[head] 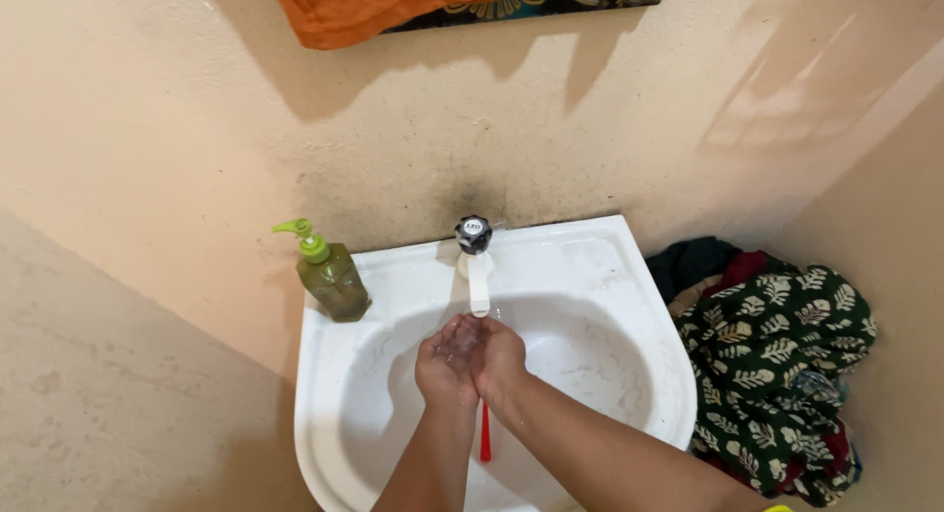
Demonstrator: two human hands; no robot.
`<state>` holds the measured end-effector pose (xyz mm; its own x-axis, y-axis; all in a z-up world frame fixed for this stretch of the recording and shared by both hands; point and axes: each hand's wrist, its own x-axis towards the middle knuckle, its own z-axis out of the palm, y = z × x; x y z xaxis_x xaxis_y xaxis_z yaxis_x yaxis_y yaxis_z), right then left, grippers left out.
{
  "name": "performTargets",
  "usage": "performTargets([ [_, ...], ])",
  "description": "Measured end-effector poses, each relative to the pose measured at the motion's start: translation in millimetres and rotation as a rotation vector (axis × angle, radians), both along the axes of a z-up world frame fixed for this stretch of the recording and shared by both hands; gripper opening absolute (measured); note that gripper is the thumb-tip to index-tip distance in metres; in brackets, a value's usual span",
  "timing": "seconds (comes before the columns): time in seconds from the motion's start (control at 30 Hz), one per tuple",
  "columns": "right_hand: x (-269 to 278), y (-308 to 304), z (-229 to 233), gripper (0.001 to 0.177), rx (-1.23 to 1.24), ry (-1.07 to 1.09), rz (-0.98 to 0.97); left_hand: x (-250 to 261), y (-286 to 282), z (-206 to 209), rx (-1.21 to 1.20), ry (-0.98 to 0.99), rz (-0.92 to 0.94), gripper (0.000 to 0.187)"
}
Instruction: The person cleans a white bathroom sink using a red brush and running water, then scrubs and rinses a green soap dispenser bottle.
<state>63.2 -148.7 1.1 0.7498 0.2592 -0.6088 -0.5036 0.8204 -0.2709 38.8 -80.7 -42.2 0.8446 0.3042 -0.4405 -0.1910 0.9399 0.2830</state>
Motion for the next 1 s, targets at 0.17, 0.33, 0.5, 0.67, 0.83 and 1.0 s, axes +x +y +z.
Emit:
performTargets([
  [0.17,4.4,27.5,21.6,0.021,0.026,-0.041,0.048,-0.8,26.4,42.4,-0.067,-0.08,0.007,0.044],
  [0.33,30.4,37.0,36.1,0.024,0.058,0.085,0.104,38.0,39.2,73.1,0.295,0.16,-0.081,0.034],
  [0.5,45.4,44.0,25.5,0.039,-0.025,0.094,-0.001,52.9,52.4,67.6,0.194,0.11,0.007,0.024],
  [0.67,111.1,45.2,52.3,0.027,0.04,-0.167,-0.147,108.5,58.7,89.2,0.114,-0.146,0.003,0.021],
  [0.83,134.4,23.2,120.3,0.029,-0.014,-0.16,-0.081,177.9,53.7,105.7,0.32,-0.009,-0.22,0.022],
  [1.0,119.6,-13.6,110.8,0.036,-0.173,-0.075,-0.043,165.5,59.1,60.4,0.378,0.268,-0.225,0.03],
])
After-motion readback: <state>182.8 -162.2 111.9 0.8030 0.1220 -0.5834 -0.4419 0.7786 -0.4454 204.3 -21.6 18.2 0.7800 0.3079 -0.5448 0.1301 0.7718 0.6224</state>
